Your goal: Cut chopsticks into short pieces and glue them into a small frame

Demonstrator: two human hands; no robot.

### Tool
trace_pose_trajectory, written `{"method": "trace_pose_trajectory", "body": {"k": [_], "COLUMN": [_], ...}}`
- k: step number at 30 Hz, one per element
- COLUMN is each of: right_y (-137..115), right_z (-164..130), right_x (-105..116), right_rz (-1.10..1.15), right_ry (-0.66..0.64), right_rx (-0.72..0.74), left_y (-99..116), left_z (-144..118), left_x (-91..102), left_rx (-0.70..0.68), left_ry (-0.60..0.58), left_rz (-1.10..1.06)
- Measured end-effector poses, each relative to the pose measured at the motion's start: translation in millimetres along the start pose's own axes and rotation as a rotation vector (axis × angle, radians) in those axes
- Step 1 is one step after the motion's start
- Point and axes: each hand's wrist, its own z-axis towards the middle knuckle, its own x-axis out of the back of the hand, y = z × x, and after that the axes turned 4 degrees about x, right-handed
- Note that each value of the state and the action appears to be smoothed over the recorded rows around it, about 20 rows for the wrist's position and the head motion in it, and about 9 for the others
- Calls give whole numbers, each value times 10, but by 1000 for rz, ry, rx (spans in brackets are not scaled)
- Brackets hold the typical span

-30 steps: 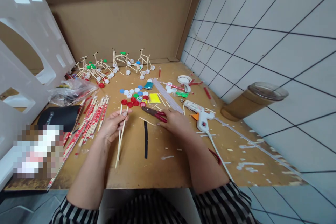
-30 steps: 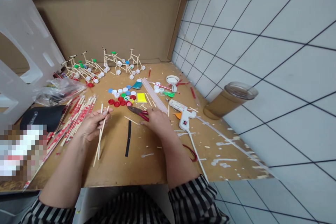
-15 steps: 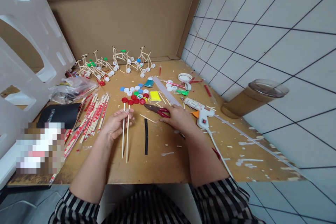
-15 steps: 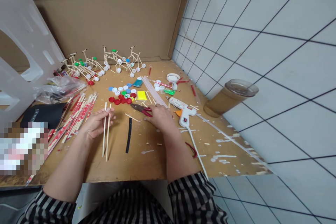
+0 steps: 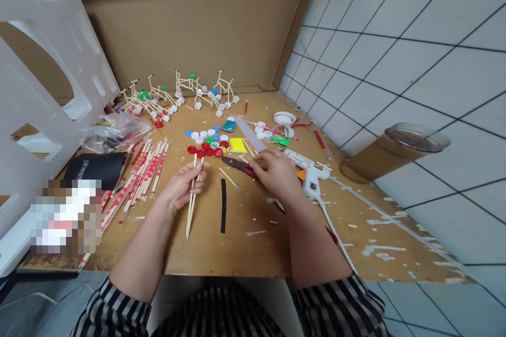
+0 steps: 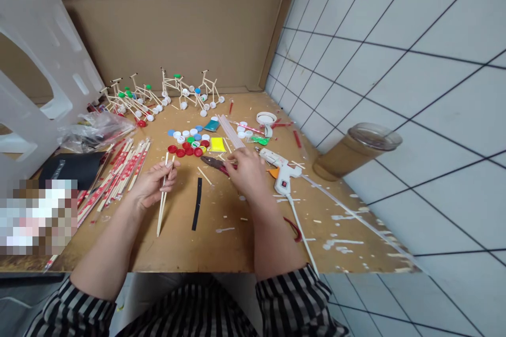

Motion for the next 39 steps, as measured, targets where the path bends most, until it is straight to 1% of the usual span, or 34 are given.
{"method": "trace_pose_trajectory", "body": {"k": [2, 3, 4, 7, 9, 11, 14, 17, 21, 26, 29, 32, 34, 39], "right_y": [-70, -118, -174, -344, -430, -478, -490, -469, -435, -407, -400, -410, -427, -466], "right_z": [-15, -28, -44, -101, -137, -166, -195, -203, -193, -207, -231, -258, -277, -308], "right_x": [-22, -39, -59, -130, -172, -196, -200, -194, -206, -201, -174, -143, -130, -136], "right_rz": [258, 400, 536, 846, 970, 1043, 1067, 1039, 993, 933, 940, 969, 978, 1026], "right_ry": [142, 168, 158, 13, -78, -137, -169, -138, -88, -71, -42, -10, 15, 89], "right_rx": [5, 7, 7, 14, 18, 35, 107, 170, 227, 283, 322, 370, 389, 393], "left_y": [-19, -31, -45, -85, -104, -113, -114, -106, -93, -93, -98, -90, -78, -74], "left_z": [-14, -24, -35, -68, -86, -99, -109, -112, -117, -136, -166, -205, -226, -224], "left_x": [-16, -28, -42, -88, -115, -132, -141, -143, -155, -190, -206, -211, -209, -183], "left_rx": [9, 18, 29, 58, 71, 81, 94, 108, 76, 16, -3, -21, -86, -327], "left_ry": [-38, -63, -92, -172, -202, -218, -235, -228, -172, -115, -96, -94, -92, -92], "left_rz": [27, 42, 58, 106, 137, 166, 198, 209, 204, 229, 291, 408, 492, 695]}}
